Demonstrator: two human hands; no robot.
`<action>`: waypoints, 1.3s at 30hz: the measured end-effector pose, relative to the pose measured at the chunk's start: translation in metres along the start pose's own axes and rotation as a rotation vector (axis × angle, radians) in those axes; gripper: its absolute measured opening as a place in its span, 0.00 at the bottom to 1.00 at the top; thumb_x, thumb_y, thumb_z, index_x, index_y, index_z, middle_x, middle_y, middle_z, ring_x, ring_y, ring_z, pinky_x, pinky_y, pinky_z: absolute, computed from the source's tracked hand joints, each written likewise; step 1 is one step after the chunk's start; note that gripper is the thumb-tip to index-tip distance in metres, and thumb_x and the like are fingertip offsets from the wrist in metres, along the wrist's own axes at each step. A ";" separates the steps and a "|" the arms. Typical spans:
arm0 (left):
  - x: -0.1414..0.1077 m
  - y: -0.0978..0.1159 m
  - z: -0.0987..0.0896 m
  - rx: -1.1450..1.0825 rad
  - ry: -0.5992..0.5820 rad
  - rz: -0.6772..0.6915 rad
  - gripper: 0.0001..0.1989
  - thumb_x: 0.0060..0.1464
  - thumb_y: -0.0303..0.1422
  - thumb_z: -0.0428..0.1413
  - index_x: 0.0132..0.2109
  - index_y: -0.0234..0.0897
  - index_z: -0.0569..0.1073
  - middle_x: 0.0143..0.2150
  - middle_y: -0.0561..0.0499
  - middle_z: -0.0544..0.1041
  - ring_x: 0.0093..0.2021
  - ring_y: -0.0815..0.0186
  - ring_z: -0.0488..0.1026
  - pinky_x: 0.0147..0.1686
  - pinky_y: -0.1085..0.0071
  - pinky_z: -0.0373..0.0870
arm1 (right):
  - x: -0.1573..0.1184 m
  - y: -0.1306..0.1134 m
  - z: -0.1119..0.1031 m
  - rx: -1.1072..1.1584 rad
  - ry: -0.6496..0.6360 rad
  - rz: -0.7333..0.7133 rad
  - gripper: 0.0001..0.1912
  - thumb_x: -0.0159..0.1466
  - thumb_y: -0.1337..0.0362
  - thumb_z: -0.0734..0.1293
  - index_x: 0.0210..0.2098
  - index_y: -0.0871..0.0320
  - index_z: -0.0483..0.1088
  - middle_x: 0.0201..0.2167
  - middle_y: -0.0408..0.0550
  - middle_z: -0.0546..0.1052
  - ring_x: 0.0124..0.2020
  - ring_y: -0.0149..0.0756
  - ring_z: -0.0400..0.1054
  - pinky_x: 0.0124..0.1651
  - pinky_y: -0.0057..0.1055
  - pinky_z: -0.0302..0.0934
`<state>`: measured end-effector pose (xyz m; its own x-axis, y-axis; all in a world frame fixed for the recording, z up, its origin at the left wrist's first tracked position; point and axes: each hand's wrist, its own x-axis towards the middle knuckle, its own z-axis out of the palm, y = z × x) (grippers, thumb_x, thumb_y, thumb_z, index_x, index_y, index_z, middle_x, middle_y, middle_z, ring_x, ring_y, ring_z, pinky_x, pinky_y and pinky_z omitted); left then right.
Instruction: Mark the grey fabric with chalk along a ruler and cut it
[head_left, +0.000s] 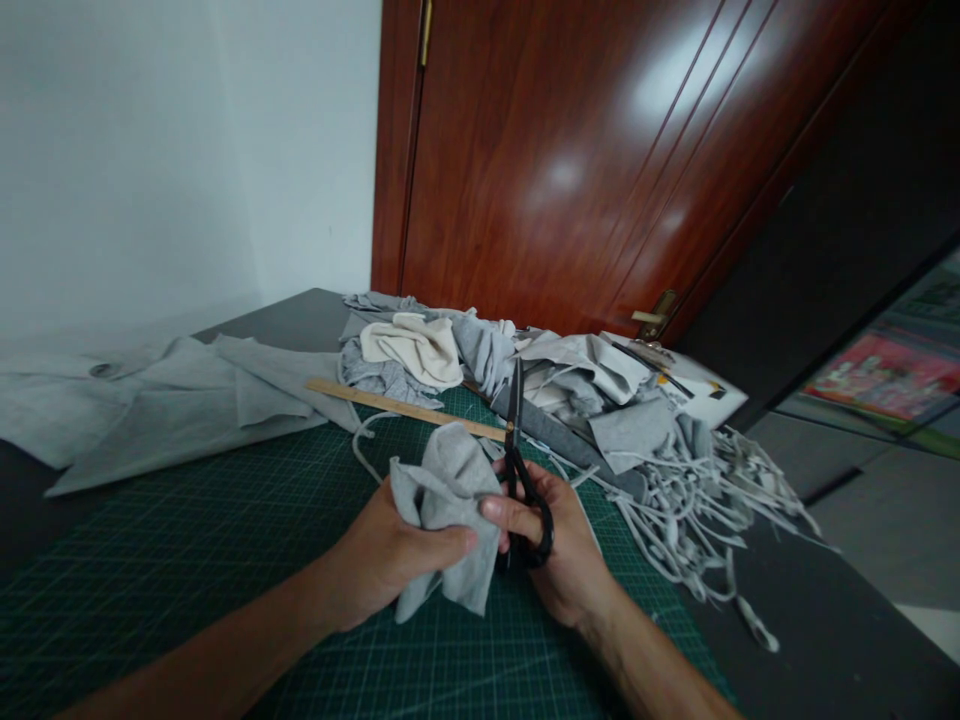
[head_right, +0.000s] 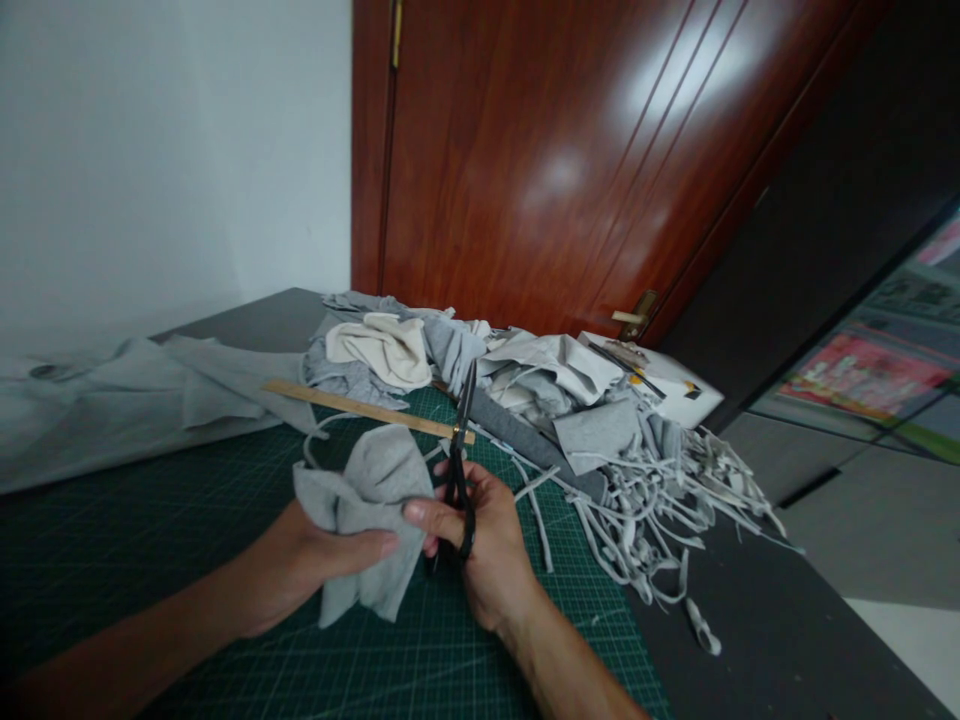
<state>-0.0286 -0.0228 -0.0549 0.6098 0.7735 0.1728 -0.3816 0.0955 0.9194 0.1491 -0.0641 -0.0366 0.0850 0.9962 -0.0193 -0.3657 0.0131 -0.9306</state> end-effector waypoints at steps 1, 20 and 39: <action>-0.001 0.000 0.000 -0.004 0.000 -0.013 0.23 0.51 0.37 0.75 0.53 0.38 0.83 0.43 0.43 0.88 0.43 0.54 0.86 0.48 0.61 0.83 | 0.000 0.000 0.000 -0.002 0.004 0.003 0.34 0.40 0.62 0.90 0.41 0.60 0.76 0.24 0.34 0.75 0.18 0.25 0.64 0.20 0.21 0.58; 0.005 0.052 -0.006 -0.225 0.369 0.063 0.25 0.37 0.26 0.77 0.47 0.37 0.84 0.42 0.47 0.87 0.40 0.56 0.84 0.40 0.65 0.81 | -0.007 0.006 -0.002 -0.242 -0.232 -0.152 0.36 0.61 0.33 0.76 0.46 0.59 0.70 0.22 0.39 0.73 0.19 0.28 0.66 0.23 0.23 0.59; 0.015 0.103 -0.048 -0.232 0.690 0.498 0.27 0.36 0.20 0.73 0.47 0.38 0.82 0.38 0.52 0.87 0.40 0.58 0.85 0.42 0.66 0.82 | -0.017 0.030 -0.012 -0.171 -0.724 0.149 0.44 0.53 0.34 0.82 0.55 0.59 0.73 0.25 0.40 0.75 0.21 0.30 0.68 0.27 0.26 0.63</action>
<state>-0.0918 0.0285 0.0256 -0.1915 0.9581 0.2131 -0.6688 -0.2863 0.6861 0.1480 -0.0816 -0.0686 -0.6051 0.7951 0.0409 -0.1721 -0.0806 -0.9818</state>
